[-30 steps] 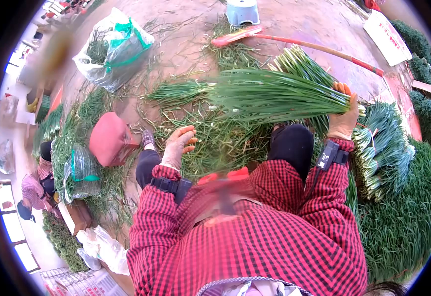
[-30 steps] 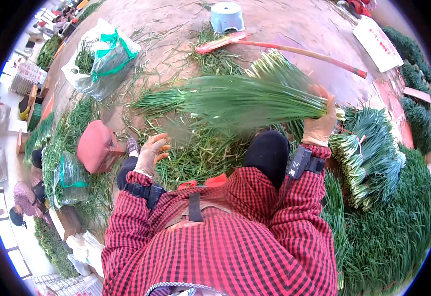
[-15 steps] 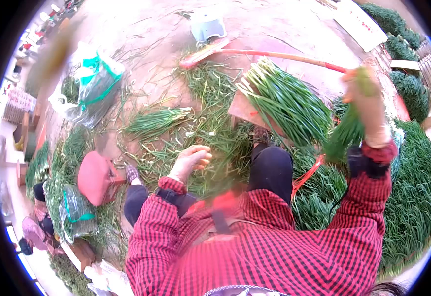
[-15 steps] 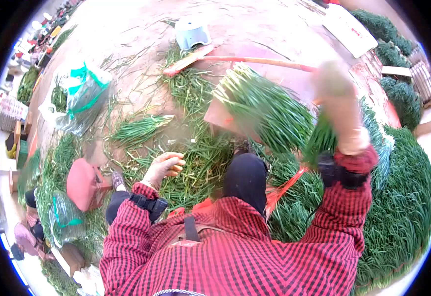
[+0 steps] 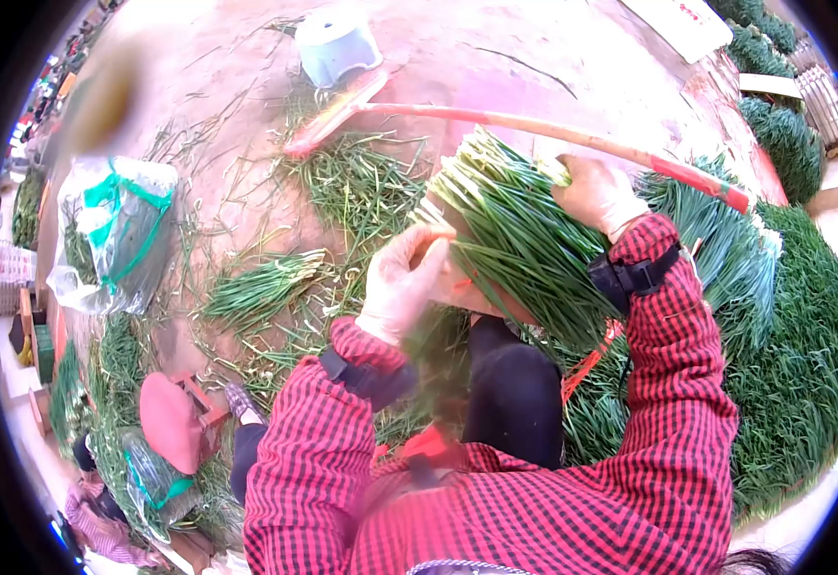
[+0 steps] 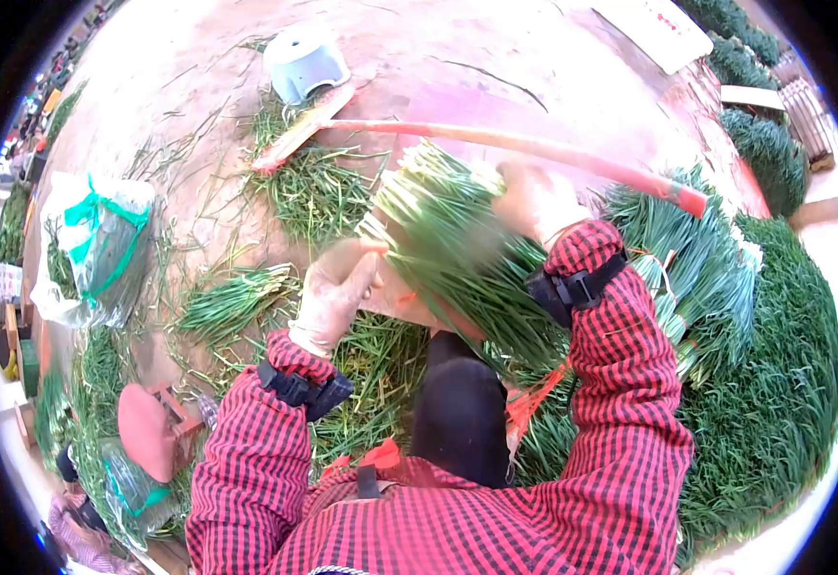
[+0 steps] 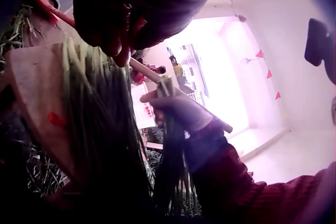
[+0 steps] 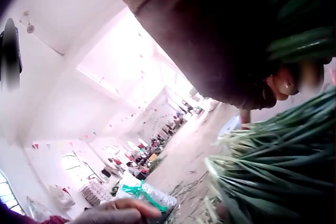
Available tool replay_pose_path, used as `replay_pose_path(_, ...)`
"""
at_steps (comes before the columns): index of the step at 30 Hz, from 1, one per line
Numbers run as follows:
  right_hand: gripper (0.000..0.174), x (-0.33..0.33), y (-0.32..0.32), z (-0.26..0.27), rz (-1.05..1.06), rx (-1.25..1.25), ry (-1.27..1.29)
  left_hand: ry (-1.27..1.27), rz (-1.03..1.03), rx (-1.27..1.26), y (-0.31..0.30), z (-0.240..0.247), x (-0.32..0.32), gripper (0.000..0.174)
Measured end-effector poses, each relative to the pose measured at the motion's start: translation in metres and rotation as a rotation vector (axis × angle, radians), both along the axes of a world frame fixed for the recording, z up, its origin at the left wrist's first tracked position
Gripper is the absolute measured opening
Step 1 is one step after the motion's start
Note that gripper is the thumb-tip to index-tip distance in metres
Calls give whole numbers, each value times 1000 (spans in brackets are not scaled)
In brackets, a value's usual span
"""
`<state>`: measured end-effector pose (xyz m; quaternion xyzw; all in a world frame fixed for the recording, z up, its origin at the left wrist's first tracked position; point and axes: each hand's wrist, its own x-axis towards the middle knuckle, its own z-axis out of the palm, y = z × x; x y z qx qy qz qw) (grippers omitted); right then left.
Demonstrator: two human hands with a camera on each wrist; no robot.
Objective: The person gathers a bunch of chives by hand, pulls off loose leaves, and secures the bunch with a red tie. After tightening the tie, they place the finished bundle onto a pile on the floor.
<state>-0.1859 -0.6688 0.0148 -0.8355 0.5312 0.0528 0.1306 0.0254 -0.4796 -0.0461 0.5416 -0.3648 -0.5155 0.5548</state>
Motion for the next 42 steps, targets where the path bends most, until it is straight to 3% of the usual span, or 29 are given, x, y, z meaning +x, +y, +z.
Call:
replay_pose_path(2, 44, -13, -11, -34, 11, 50, -108, -51, 29, -35, -30, 9, -4, 21)
replay_pose_path(3, 45, -15, -14, -50, -39, 135, -194, -202, 53, 59, -45, 26, -9, 20)
replay_pose_path(6, 48, -20, -14, -70, -176, 244, -343, -234, 71, 61, -82, 10, -15, 23)
replay_pose_path(10, 49, -25, -10, -79, -293, 350, -494, -889, 87, 71, -108, -9, -16, 35)
replay_pose_path(14, 54, -26, -8, -82, -254, 369, -524, -956, 17, 124, -122, -14, -17, 28)
replay_pose_path(18, 54, -28, -7, -78, -264, 399, -536, -441, 64, 159, -124, -18, -5, 17)
replay_pose_path(20, 52, -31, -9, -75, -309, 448, -570, -237, 203, 151, -114, -6, 13, 16)
replay_pose_path(23, 49, -40, -6, -78, -344, 409, -674, -244, 516, 159, -92, -15, 79, 25)
replay_pose_path(24, 47, -43, -5, -78, -349, 374, -718, -358, 578, -142, -87, -31, 99, 24)
replay_pose_path(25, 44, -45, -2, -77, -306, 293, -744, -560, 597, -149, -80, -32, 107, 25)
replay_pose_path(27, 40, -42, 7, -65, -247, 160, -634, -910, 574, -210, -67, -32, 106, 27)
replay_pose_path(29, 34, -39, 15, -55, -170, 11, -523, -1202, 489, -318, -68, -7, 67, 27)
replay_pose_path(32, 33, -39, 25, -51, -132, 90, -312, -1181, 226, -439, -79, 10, 13, 20)
replay_pose_path(33, 31, -39, 28, -49, -145, 82, -309, -1131, 111, -444, -80, 10, -3, 30)
replay_pose_path(37, 27, -48, 24, -56, -222, -68, -541, -1236, 29, -468, -95, 6, -47, 39)
replay_pose_path(39, 28, -48, 12, -52, -127, -155, -540, -1412, 37, -474, -109, 10, -54, 42)
replay_pose_path(42, 29, -30, 2, -55, -17, -145, -562, -1427, -101, -370, -112, -15, -53, 44)
